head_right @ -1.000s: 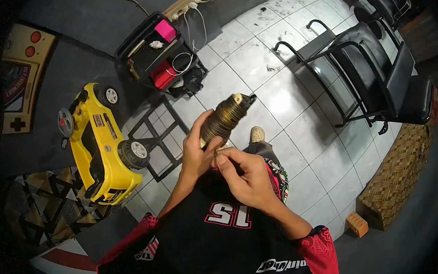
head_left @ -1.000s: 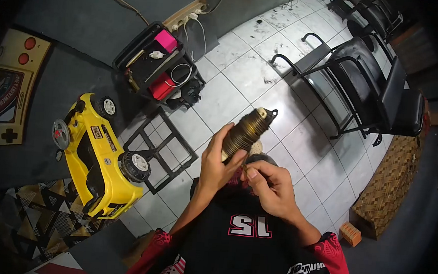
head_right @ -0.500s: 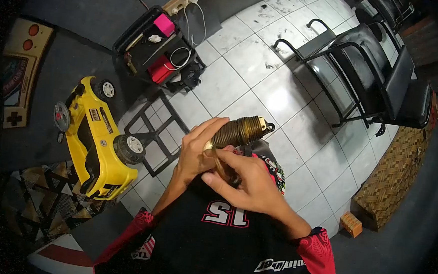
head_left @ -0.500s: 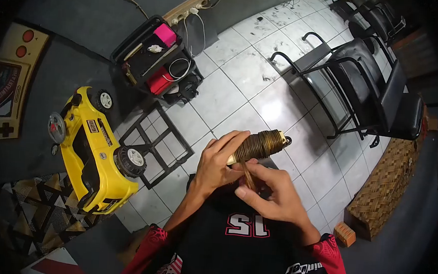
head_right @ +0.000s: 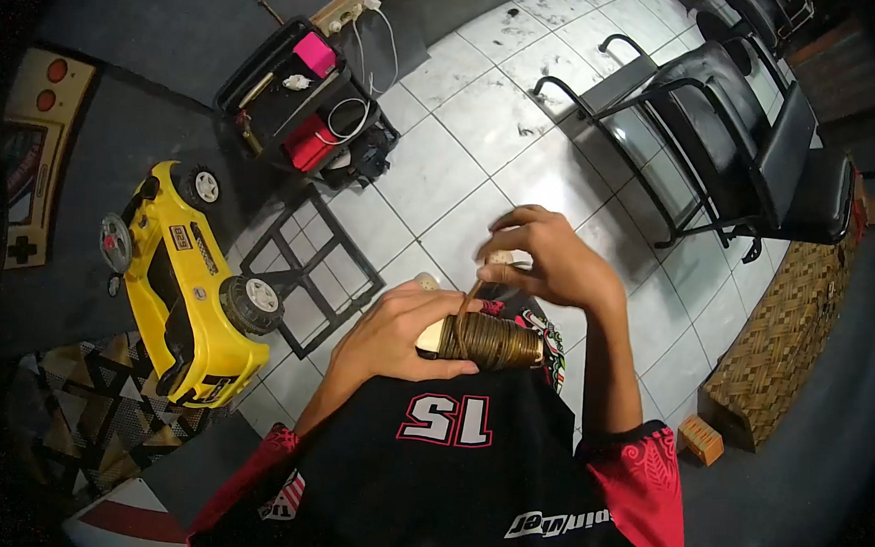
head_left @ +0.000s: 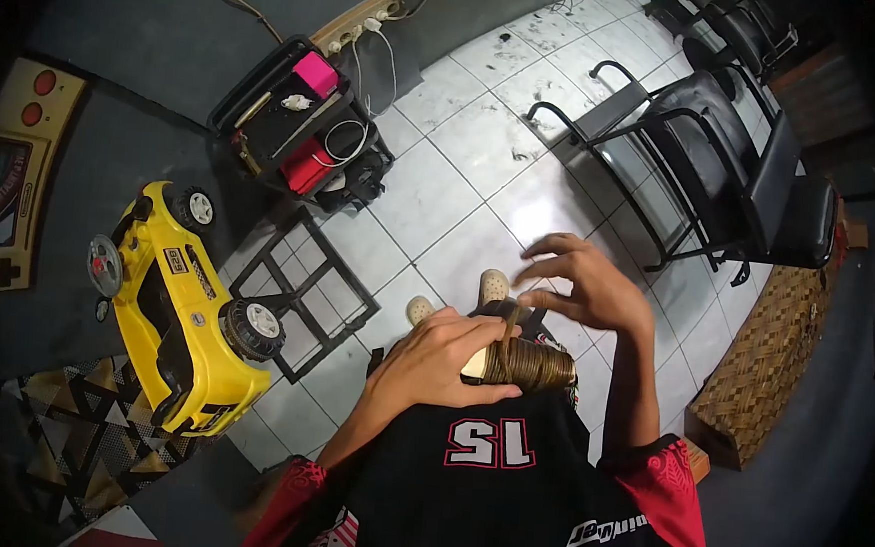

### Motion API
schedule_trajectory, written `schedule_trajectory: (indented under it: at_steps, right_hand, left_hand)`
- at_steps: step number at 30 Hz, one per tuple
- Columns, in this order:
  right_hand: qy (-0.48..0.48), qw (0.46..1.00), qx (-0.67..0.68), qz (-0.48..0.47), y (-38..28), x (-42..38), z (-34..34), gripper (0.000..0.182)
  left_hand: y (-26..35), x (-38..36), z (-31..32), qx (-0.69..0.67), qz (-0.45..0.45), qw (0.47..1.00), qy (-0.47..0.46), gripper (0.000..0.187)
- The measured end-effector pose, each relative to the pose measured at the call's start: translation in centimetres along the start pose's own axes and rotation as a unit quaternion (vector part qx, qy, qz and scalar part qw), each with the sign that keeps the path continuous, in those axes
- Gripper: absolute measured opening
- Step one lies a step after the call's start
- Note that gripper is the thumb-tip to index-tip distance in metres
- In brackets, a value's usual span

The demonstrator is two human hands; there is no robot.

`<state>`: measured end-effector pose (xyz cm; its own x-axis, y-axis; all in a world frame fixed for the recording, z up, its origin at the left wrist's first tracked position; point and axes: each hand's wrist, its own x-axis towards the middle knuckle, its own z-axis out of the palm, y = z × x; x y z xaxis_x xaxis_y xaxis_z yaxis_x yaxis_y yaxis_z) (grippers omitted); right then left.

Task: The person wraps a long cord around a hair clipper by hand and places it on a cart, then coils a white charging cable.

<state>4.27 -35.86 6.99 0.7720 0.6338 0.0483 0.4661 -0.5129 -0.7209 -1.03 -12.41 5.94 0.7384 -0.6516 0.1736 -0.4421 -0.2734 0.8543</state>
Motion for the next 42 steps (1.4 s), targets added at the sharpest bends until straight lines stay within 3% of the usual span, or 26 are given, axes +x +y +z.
schedule_trajectory:
  at_steps: [2,4,5,6,8,11,14,16,20,22,24,25,26,28,29,30,32,35,42]
  right_hand:
    - [0.046,0.999,0.006,0.024,-0.8,-0.2,0.7,0.024]
    - [0.009,0.956,0.292,-0.030,-0.6,-0.4,1.2,0.027]
    - [0.004,0.927,0.368,-0.075,-0.5,-0.2,2.1,0.027]
    - [0.003,0.926,0.370,-0.076,-0.4,-0.3,2.1,0.027]
    - [-0.085,0.929,0.360,-0.009,-0.3,-0.5,2.1,0.025]
    - [-0.041,0.947,0.318,-0.030,-1.0,-0.3,1.2,0.012]
    - [-0.025,0.953,0.297,-0.055,-0.9,-0.3,0.0,0.023]
    - [-0.032,0.936,0.350,0.006,-1.0,-0.4,-0.1,0.020]
    - [-0.054,0.887,0.432,0.152,-0.1,-0.4,2.7,0.035]
    - [-0.054,0.891,0.429,0.135,0.0,-0.7,3.9,0.038]
    - [0.041,0.908,0.396,0.127,-0.1,-0.8,4.8,0.031]
    - [0.088,0.897,0.399,0.166,-1.0,-0.8,4.9,0.022]
    - [0.089,0.898,0.399,0.165,-1.0,-1.2,5.4,0.022]
    - [0.168,0.907,0.360,0.140,0.0,-2.0,6.9,0.011]
    - [0.193,0.915,0.349,0.069,0.4,-1.9,7.2,0.006]
    - [0.192,0.915,0.349,0.069,0.2,-1.8,7.1,0.006]
    - [0.213,0.950,0.223,0.044,-0.5,-1.4,6.9,0.006]
    - [0.246,0.953,0.170,0.046,-0.8,-0.6,7.7,0.008]
    - [0.222,0.949,0.201,0.100,-1.3,-0.7,8.5,0.011]
  left_hand:
    - [0.2,-0.1,-0.3,-0.004,-0.029,0.999,-0.030,0.057]
    - [0.4,-0.2,-0.9,-0.043,-0.033,0.998,-0.039,0.057]
    - [0.4,-0.2,-1.3,-0.081,-0.032,0.995,-0.050,0.056]
    - [0.4,0.0,-1.6,-0.080,-0.034,0.995,-0.050,0.056]
    - [0.6,0.2,-2.2,-0.151,0.001,0.986,-0.070,0.055]
    - [0.8,0.5,-2.8,-0.152,-0.015,0.984,-0.086,0.055]
    - [0.9,0.5,-2.6,-0.126,-0.034,0.988,-0.087,0.053]
    - [1.1,0.8,-2.2,-0.104,-0.043,0.991,-0.079,0.052]
    - [1.5,1.3,-1.9,-0.084,-0.031,0.995,-0.031,0.052]
    - [1.6,1.2,-1.6,-0.084,-0.040,0.996,-0.009,0.052]
    - [1.3,1.0,-1.2,-0.080,-0.055,0.994,0.056,0.052]
    - [1.4,0.9,-1.3,-0.079,-0.054,0.994,0.056,0.052]
    - [1.6,0.9,-1.3,-0.064,-0.078,0.992,0.079,0.052]
    - [1.5,0.8,-1.4,-0.049,-0.102,0.988,0.102,0.052]
    - [1.3,0.8,-1.5,-0.059,-0.101,0.987,0.109,0.052]
    - [1.2,0.8,-1.6,-0.070,-0.100,0.986,0.117,0.052]
    - [1.2,0.9,-1.9,-0.077,-0.102,0.987,0.097,0.055]
    - [1.2,1.1,-1.7,-0.082,-0.065,0.985,0.134,0.054]
    - [1.5,1.2,-2.2,-0.093,-0.077,0.987,0.103,0.051]
